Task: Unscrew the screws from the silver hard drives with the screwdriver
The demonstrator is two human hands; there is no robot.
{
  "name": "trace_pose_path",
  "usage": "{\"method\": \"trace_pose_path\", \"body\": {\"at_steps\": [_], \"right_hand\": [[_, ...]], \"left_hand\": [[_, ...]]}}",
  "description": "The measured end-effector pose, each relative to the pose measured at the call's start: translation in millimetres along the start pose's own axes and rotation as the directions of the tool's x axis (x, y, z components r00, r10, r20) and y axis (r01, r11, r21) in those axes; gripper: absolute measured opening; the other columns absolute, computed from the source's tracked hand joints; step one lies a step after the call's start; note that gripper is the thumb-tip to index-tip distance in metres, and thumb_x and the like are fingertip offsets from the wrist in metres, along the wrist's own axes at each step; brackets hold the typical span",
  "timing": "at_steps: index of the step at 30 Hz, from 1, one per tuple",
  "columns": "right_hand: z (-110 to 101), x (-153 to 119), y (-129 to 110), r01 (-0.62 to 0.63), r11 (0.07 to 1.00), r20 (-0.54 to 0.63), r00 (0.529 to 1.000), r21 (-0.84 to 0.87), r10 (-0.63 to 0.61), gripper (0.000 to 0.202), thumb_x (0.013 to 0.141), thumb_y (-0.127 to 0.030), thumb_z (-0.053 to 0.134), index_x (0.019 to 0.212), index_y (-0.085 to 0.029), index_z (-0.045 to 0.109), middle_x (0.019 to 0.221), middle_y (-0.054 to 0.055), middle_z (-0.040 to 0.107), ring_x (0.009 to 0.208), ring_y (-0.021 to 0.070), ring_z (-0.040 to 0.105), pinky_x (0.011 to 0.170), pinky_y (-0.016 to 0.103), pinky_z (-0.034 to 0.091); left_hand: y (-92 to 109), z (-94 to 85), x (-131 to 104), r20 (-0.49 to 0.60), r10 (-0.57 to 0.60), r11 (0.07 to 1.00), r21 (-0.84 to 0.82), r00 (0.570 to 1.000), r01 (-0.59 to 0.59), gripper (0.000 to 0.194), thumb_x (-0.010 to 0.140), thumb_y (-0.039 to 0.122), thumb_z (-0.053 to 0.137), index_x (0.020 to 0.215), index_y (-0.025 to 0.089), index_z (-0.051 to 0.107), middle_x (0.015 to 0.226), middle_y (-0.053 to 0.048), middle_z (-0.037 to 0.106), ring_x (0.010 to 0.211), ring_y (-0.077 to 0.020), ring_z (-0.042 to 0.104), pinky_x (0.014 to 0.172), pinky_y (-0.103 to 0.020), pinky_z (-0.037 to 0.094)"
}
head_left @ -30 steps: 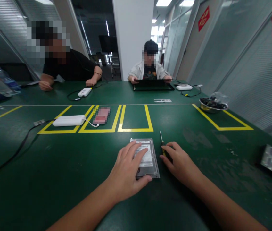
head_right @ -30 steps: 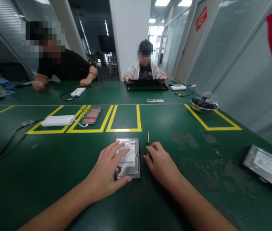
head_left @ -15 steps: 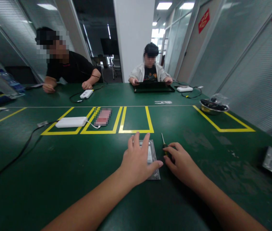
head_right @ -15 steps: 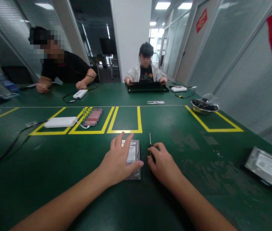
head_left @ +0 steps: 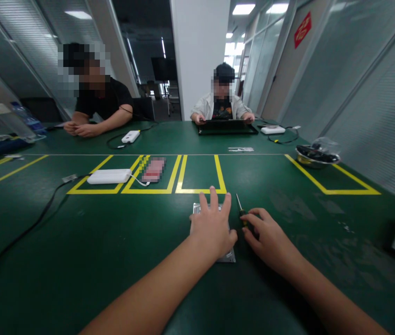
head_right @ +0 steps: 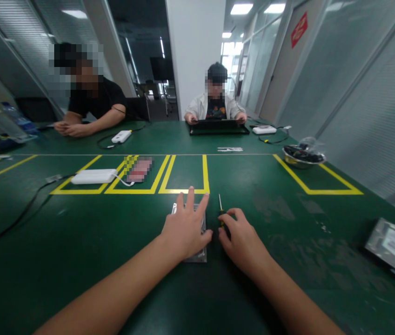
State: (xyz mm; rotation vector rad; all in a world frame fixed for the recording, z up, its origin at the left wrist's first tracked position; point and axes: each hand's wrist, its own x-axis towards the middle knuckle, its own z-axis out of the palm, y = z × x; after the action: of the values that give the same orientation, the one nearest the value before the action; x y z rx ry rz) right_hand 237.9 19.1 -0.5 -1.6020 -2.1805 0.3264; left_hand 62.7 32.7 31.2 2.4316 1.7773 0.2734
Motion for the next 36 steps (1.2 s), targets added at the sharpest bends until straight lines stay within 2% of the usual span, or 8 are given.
{"method": "trace_pose_path", "body": {"at_steps": [6, 13, 18, 22, 26, 33, 36], "right_hand": [[1.0, -0.4, 1.8, 0.009, 1.0, 0.005, 1.0, 0.002, -0.009, 0.03, 0.092, -0.025, 0.048, 0.116, -0.015, 0.063, 0.122, 0.014, 0.05, 0.086, 0.019, 0.064, 0.081, 0.037, 0.056], [3.5, -1.4, 3.3, 0.038, 0.999, -0.028, 0.999, 0.022, -0.037, 0.028, 0.091, -0.024, 0.049, 0.114, -0.018, 0.064, 0.123, 0.013, 0.052, 0.087, 0.0195, 0.064, 0.083, 0.039, 0.057], [2.4, -1.2, 2.1, 0.022, 1.0, 0.013, 1.0, 0.007, -0.022, 0.029, 0.093, -0.025, 0.047, 0.116, -0.017, 0.062, 0.124, 0.014, 0.05, 0.087, 0.0193, 0.064, 0.081, 0.038, 0.057], [0.0, -1.0, 0.3, 0.016, 1.0, 0.03, 0.999, 0.018, -0.016, 0.03, 0.094, -0.026, 0.046, 0.117, -0.016, 0.061, 0.125, 0.014, 0.048, 0.09, 0.0199, 0.064, 0.084, 0.038, 0.056], [-1.8, -1.3, -1.2, -0.003, 1.0, 0.056, 0.998, 0.017, 0.002, 0.03, 0.094, -0.028, 0.046, 0.117, -0.017, 0.061, 0.126, 0.013, 0.048, 0.089, 0.0197, 0.063, 0.082, 0.038, 0.057], [-1.4, -1.7, 0.4, -0.001, 1.0, 0.051, 0.999, 0.027, -0.001, 0.029, 0.094, -0.029, 0.046, 0.117, -0.018, 0.061, 0.127, 0.013, 0.048, 0.087, 0.0183, 0.063, 0.08, 0.037, 0.056], [-0.5, -0.7, 1.5, 0.0, 0.999, 0.053, 0.999, 0.033, -0.002, 0.03, 0.094, -0.029, 0.046, 0.117, -0.017, 0.062, 0.127, 0.013, 0.048, 0.086, 0.0177, 0.063, 0.081, 0.037, 0.056]], "left_hand": [[-4.8, -1.1, -6.1, 0.041, 0.038, 0.999, 0.008, 0.998, -0.038, 0.098, 0.07, 0.042, 0.069, 0.153, 0.027, 0.02, 0.162, -0.021, 0.011, 0.141, -0.0556, 0.015, 0.082, -0.073, 0.046], [-25.2, -1.7, -24.9, 0.003, 0.144, 0.99, 0.014, 0.99, -0.144, 0.109, 0.065, 0.037, 0.072, 0.154, 0.032, 0.009, 0.16, -0.02, 0.014, 0.14, -0.055, 0.017, 0.087, -0.071, 0.044], [-37.6, -4.2, -35.6, -0.096, 0.092, 0.994, 0.061, 0.991, -0.086, 0.109, 0.062, 0.039, 0.074, 0.153, 0.033, 0.015, 0.146, -0.02, 0.035, 0.127, -0.0495, 0.038, 0.092, -0.066, 0.042], [-45.7, -8.4, -38.3, -0.078, 0.03, 0.995, 0.099, 0.997, -0.022, 0.108, 0.063, 0.044, 0.072, 0.154, 0.033, 0.014, 0.134, -0.02, 0.045, 0.11, -0.0436, 0.052, 0.084, -0.06, 0.046], [-52.8, -13.8, -39.5, -0.035, -0.02, 0.992, 0.124, 0.999, 0.024, 0.108, 0.064, 0.047, 0.069, 0.155, 0.031, 0.013, 0.126, -0.021, 0.049, 0.105, -0.0418, 0.055, 0.081, -0.057, 0.046], [-64.3, -21.8, -40.6, 0.024, -0.05, 0.987, 0.155, 0.998, 0.045, 0.101, 0.067, 0.05, 0.064, 0.155, 0.023, 0.02, 0.109, -0.018, 0.06, 0.098, -0.0373, 0.057, 0.082, -0.052, 0.045], [-70.9, -24.6, -41.1, 0.074, -0.075, 0.982, 0.176, 0.994, 0.061, 0.101, 0.068, 0.053, 0.061, 0.155, 0.023, 0.019, 0.112, -0.018, 0.059, 0.1, -0.0374, 0.056, 0.083, -0.051, 0.043]]}}
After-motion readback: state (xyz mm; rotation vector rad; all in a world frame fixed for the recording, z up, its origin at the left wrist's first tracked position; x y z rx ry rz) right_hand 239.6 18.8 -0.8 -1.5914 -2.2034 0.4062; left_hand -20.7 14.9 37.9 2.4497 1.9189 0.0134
